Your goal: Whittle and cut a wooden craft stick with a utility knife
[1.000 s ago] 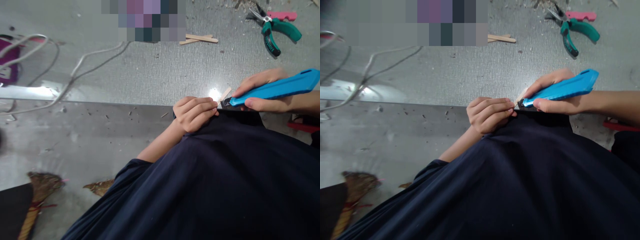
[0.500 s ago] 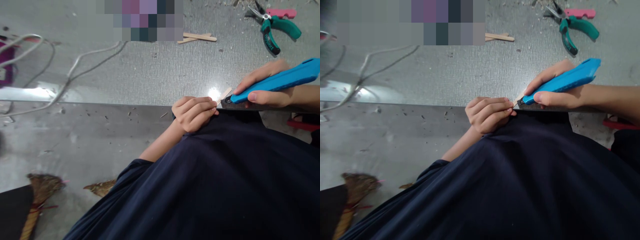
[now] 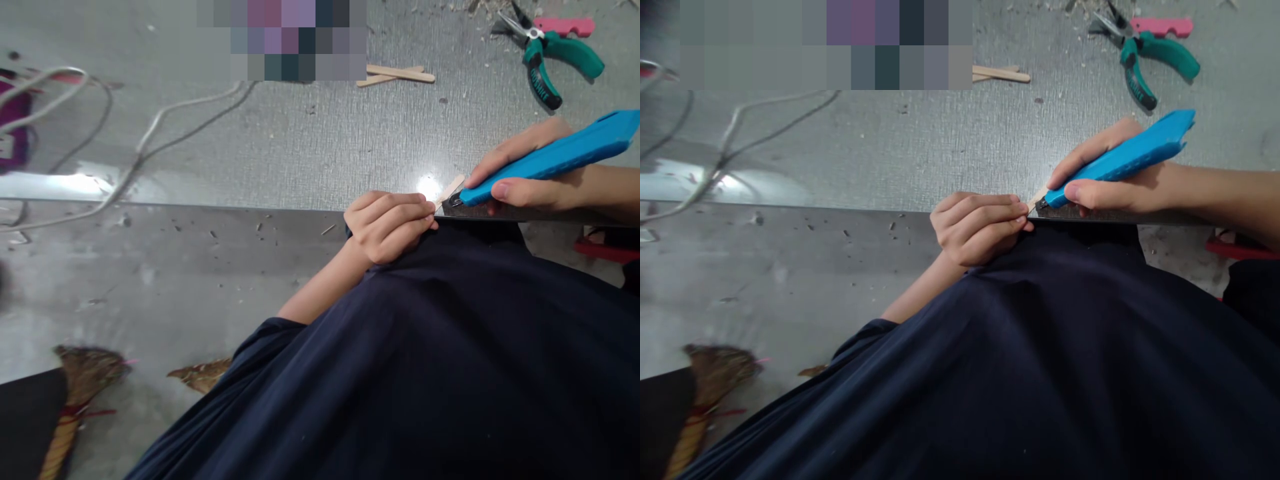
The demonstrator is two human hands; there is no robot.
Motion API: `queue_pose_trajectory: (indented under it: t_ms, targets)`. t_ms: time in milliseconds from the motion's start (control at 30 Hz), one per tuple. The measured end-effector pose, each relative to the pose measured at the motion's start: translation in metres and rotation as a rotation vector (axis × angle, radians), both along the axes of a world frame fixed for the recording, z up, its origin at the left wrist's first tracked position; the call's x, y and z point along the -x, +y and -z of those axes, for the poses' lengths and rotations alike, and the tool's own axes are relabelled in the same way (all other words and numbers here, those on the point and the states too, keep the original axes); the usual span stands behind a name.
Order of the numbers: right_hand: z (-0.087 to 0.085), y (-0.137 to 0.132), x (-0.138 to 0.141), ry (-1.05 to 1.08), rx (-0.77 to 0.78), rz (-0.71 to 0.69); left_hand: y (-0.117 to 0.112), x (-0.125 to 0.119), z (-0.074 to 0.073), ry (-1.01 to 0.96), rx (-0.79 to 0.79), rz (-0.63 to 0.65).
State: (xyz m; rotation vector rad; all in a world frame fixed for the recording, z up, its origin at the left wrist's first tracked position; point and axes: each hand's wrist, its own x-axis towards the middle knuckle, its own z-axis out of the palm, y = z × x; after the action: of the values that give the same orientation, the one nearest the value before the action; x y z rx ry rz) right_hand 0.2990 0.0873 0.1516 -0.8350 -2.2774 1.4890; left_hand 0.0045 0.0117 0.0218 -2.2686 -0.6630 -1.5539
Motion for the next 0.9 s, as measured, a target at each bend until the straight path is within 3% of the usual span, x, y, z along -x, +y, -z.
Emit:
queue_pose_trajectory:
  t_ms: [200, 367, 567, 733, 900]
  targets:
    - [0.015, 0.003, -0.002, 0.165, -0.277, -0.124, -0.001, 0.003, 0.001, 0.062, 0.018, -0.038]
    - [0.018, 0.002, -0.002, 0.149, -0.359, -0.206, -0.003, 0.004, 0.009, 0.067, 0.125, -0.085]
    - [0.020, 0.004, 0.000, 0.214, -0.462, -0.205, 0.002, -0.001, -0.003, -0.002, -0.013, 0.000]
    - [0.017, 0.005, 0.002, 0.176, -0.410, -0.136, 0.002, -0.001, -0.008, 0.026, -0.001, -0.013]
    - [0.015, 0.006, -0.003, 0.172, -0.414, -0.121, -0.001, 0.000, 0.001, 0.020, 0.046, -0.043]
